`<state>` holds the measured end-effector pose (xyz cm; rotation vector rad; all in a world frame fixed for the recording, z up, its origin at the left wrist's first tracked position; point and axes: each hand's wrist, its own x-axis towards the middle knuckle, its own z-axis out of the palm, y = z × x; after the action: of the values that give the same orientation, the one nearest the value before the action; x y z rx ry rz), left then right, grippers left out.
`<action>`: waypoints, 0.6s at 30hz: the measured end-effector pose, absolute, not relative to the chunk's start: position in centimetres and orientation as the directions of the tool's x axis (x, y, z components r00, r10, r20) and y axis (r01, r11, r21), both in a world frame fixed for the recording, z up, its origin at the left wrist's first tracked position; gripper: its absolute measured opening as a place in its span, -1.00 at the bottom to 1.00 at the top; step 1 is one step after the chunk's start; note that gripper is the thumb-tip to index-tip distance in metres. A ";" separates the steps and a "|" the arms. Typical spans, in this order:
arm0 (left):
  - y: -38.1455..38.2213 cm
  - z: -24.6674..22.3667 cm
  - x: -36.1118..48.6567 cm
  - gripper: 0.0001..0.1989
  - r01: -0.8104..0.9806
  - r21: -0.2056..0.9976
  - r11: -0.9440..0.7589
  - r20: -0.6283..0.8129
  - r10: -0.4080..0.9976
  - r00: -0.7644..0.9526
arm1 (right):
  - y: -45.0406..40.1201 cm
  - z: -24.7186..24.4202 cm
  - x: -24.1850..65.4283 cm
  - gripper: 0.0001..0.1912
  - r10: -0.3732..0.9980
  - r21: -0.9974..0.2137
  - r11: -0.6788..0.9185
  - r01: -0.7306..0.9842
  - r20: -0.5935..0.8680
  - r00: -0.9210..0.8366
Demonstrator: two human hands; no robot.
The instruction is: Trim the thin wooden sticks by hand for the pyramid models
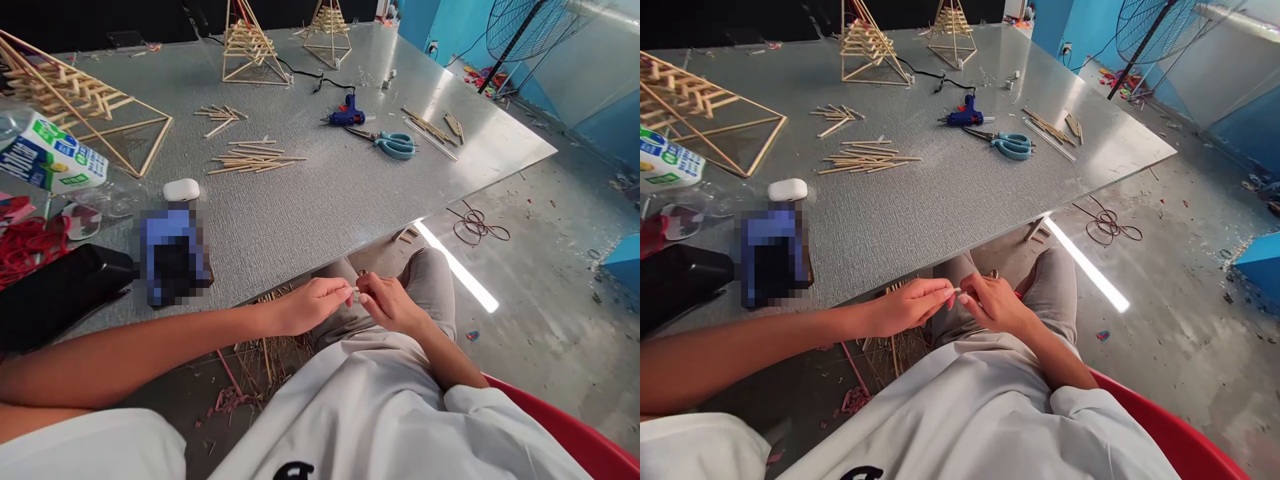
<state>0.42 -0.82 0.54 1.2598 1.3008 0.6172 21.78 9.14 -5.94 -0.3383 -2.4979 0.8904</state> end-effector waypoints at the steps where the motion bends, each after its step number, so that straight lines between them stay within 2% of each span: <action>1: -0.8 0.5 0.4 -0.56 0.281 0.913 0.295 -0.367 0.895 0.253 | 9.1 -6.1 21.7 -0.79 0.349 -0.613 0.789 0.052 0.376 -0.858; 6: -0.8 0.1 0.5 -0.57 0.254 0.908 0.334 -0.401 0.871 0.285 | 8.5 -6.6 21.3 -0.81 0.265 -0.431 0.901 0.055 0.445 -0.855; 12: -0.9 -0.2 0.7 -0.55 0.290 0.895 0.339 -0.418 0.864 0.280 | 7.3 -6.5 20.6 -0.76 0.305 -0.201 0.951 0.235 0.488 -0.818; 16: -1.0 -0.1 0.8 -0.55 0.319 0.890 0.326 -0.419 0.861 0.287 | 6.8 -6.4 20.2 -0.72 0.307 -0.161 0.952 0.262 0.512 -0.802; 18: -1.0 -0.1 0.7 -0.56 0.326 0.895 0.305 -0.405 0.864 0.301 | 6.7 -6.4 20.1 -0.72 0.329 -0.206 0.944 0.258 0.508 -0.796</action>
<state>0.74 -0.97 -0.06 1.2646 1.2693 0.5243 20.07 6.68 -6.44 -0.4162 -2.5359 0.1699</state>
